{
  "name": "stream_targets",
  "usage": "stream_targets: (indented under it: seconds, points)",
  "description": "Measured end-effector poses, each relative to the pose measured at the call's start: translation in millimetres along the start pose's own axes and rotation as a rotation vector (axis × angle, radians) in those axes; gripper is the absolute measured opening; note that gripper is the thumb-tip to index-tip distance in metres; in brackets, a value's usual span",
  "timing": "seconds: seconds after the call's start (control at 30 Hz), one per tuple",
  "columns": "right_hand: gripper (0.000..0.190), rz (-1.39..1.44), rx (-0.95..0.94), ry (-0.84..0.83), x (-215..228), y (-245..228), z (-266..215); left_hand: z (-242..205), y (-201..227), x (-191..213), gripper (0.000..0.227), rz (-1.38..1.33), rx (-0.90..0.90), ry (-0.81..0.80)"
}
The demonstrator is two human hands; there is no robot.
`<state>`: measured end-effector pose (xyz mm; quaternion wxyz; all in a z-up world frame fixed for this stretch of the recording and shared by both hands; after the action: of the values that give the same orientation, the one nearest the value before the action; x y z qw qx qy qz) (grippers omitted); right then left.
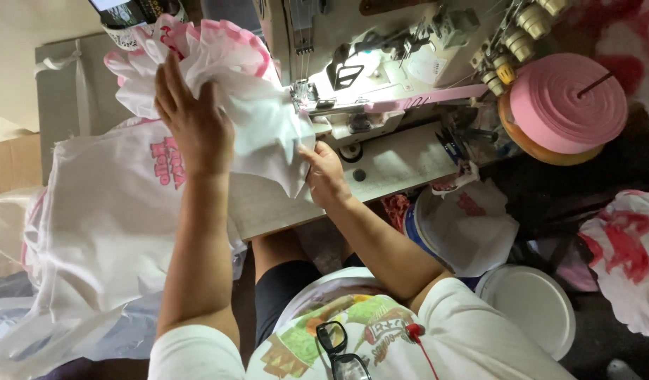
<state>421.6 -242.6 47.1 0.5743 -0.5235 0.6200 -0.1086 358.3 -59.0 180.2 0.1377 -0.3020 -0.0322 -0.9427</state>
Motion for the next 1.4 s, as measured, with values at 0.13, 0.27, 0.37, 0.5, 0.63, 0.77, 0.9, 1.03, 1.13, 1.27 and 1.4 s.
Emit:
stream_targets:
  seconds: [0.13,0.27,0.37,0.5,0.63,0.77,0.9,1.03,1.13,1.27,1.4]
  points:
    - [0.018,-0.056,0.009,-0.076,1.9,8.9,-1.0,-22.5,66.1,12.4,0.028,-0.569,-0.041,0.026]
    - [0.007,-0.044,0.004,-0.164,8.5,20.8,-4.5,-50.6,87.0,7.8,0.028,-0.328,-0.231,-0.066]
    - [0.01,-0.008,0.041,-0.165,1.9,7.5,-4.7,-52.3,81.7,-1.2,0.033,-0.344,-0.156,-0.138]
    - [0.014,0.001,0.109,-0.159,7.5,8.8,14.5,-43.8,82.8,-13.2,0.037,-0.266,-0.114,-0.187]
    - [0.021,-0.119,0.154,-0.085,14.7,6.5,12.1,-38.0,81.4,-46.4,0.049,-0.095,0.044,-0.352]
    - [0.025,-0.402,0.369,-0.081,21.7,-0.4,-2.0,-21.8,69.9,-69.6,0.056,0.021,0.16,-0.498]
    - [0.024,-0.823,0.57,-0.085,23.4,-26.8,-36.3,-10.5,41.8,-85.8,0.058,-0.005,0.244,-0.758]
    - [0.029,-1.195,1.204,-0.264,14.1,-44.4,-71.8,-17.1,7.3,-29.5,0.042,-0.504,0.206,-0.06]
    - [0.027,-1.239,1.217,-0.273,11.8,-43.1,-76.2,-68.5,-67.2,-57.1,0.068,-0.777,0.694,0.278]
    - [0.033,-1.33,1.249,-0.295,-4.1,-46.3,-84.2,-147.4,-74.7,-218.6,0.066,-1.18,1.462,-0.236]
    - [0.032,-1.326,1.253,-0.317,-1.4,-41.9,-77.4,-53.4,-73.9,-114.4,0.07,-1.453,1.439,-0.086]
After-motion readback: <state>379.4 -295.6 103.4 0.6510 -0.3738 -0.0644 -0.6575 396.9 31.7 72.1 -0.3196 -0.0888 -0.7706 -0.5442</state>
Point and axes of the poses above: each hand's wrist, its own z-axis towards the middle knuckle, its own x-axis out of the back of the hand, y = z × x, the point moved 6 cm from there along z, towards the middle knuckle, and after that the axes turned 5 degrees about -x, right-handed, at the moved point
